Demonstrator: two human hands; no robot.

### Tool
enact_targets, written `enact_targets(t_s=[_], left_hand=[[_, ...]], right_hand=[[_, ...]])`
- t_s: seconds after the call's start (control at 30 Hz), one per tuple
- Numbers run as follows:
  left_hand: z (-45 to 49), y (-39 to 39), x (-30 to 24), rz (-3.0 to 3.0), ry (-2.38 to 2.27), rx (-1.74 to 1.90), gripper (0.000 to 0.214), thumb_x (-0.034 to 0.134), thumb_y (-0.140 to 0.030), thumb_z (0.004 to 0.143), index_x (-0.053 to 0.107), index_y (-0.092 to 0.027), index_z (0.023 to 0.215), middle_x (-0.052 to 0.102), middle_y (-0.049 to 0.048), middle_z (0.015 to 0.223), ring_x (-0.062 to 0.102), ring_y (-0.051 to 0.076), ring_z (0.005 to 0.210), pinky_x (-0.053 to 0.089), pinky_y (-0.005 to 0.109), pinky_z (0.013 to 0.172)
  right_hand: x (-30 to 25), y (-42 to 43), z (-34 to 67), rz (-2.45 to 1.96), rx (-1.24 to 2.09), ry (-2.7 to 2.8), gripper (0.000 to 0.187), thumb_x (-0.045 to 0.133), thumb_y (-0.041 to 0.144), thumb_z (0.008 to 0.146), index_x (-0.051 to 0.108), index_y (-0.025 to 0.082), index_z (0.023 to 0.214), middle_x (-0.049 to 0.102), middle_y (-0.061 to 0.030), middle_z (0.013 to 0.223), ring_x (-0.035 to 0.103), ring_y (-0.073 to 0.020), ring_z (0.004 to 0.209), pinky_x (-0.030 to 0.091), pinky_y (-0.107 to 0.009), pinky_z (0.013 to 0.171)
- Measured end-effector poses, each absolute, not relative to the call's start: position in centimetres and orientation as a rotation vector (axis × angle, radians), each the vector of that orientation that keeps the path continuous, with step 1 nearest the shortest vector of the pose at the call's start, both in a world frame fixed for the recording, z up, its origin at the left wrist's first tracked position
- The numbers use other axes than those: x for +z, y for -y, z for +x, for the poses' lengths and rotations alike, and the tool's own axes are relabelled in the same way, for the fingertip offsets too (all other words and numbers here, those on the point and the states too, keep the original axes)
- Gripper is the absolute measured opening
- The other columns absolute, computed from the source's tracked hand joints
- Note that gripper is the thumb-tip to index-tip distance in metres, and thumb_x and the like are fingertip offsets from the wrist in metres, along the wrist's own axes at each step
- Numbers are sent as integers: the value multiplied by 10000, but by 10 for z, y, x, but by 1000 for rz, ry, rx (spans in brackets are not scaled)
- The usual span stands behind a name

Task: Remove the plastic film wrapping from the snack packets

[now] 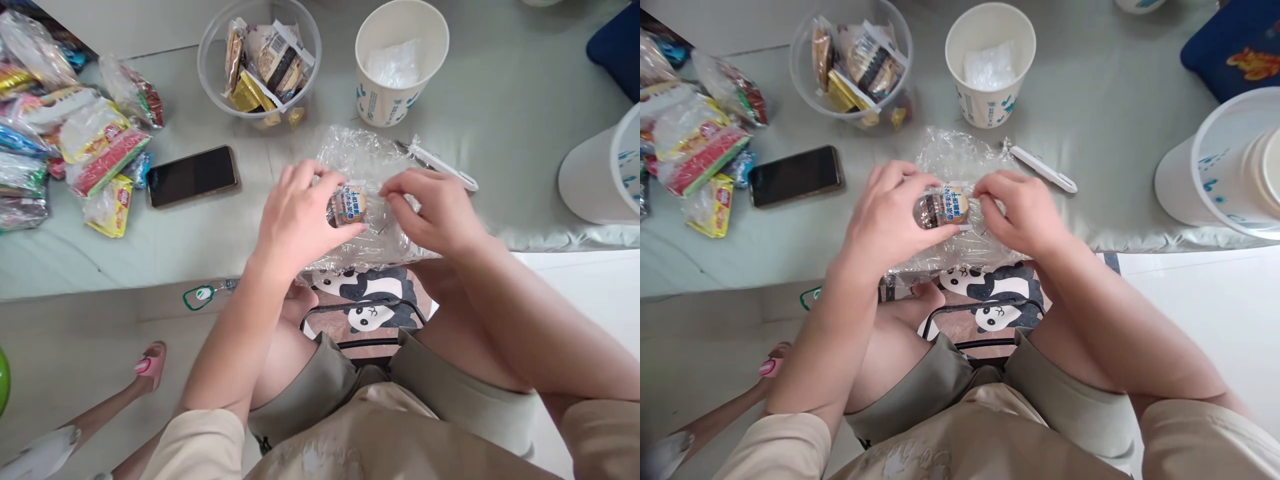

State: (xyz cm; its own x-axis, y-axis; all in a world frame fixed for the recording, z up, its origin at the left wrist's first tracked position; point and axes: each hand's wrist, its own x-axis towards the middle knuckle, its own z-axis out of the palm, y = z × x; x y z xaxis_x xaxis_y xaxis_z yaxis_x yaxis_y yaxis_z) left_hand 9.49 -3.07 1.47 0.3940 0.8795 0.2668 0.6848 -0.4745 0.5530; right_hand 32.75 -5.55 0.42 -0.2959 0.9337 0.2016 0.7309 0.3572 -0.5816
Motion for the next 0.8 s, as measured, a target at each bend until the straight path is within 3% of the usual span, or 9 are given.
enact_targets(t_s=[0.1, 0.23, 0.33, 0.53, 0.7, 0.8], left_hand=[[100, 27, 4, 2319, -1414, 663, 297, 807, -182, 759, 735, -254, 1038, 669, 68, 1147, 620, 298, 1102, 535, 410, 916], [93, 19, -8, 2123, -1602, 838, 114, 644, -128, 851, 700, -228, 840, 663, 45, 935, 630, 223, 888, 495, 370, 858], [89, 10, -14, 1835, -1699, 1007, 120, 611, -178, 898, 644, -230, 795, 611, -3, 752, 563, 166, 687, 466, 333, 771], [62, -9, -35, 1418, -1767, 1083, 265, 564, -236, 937, 556, -229, 673, 480, -40, 532, 447, 137, 509, 406, 303, 599], [39, -11, -23, 1510, -2040, 1014, 336, 607, -134, 827, 477, -215, 528, 327, -46, 484, 349, 135, 530, 323, 308, 596], [41, -10, -8, 1541, -2138, 981, 298, 654, -182, 825, 527, -219, 558, 425, -37, 522, 399, 150, 568, 340, 313, 634]], right_hand=[[-15, 47, 311, -1427, 432, 2143, 366, 434, 135, 906, 691, 186, 1162, 724, -153, 1226, 689, -291, 1152, 551, -441, 1000], [-35, 46, 302, -1473, 426, 2192, 526, 442, 117, 871, 578, 128, 1379, 642, -201, 1421, 592, -325, 1362, 483, -503, 1158], [-40, 49, 301, -1529, 392, 2174, 600, 445, 130, 870, 500, 115, 1468, 618, -200, 1476, 564, -343, 1409, 461, -539, 1180], [-38, 50, 301, -1550, 326, 2234, 589, 452, 147, 883, 497, 124, 1470, 636, -197, 1455, 593, -360, 1366, 477, -550, 1136], [-36, 47, 300, -1605, 314, 2230, 621, 487, 171, 889, 462, 118, 1507, 537, -217, 1547, 559, -374, 1392, 486, -535, 1124], [-34, 47, 300, -1616, 329, 2234, 630, 487, 174, 887, 460, 110, 1513, 525, -225, 1559, 553, -392, 1396, 494, -555, 1099]])
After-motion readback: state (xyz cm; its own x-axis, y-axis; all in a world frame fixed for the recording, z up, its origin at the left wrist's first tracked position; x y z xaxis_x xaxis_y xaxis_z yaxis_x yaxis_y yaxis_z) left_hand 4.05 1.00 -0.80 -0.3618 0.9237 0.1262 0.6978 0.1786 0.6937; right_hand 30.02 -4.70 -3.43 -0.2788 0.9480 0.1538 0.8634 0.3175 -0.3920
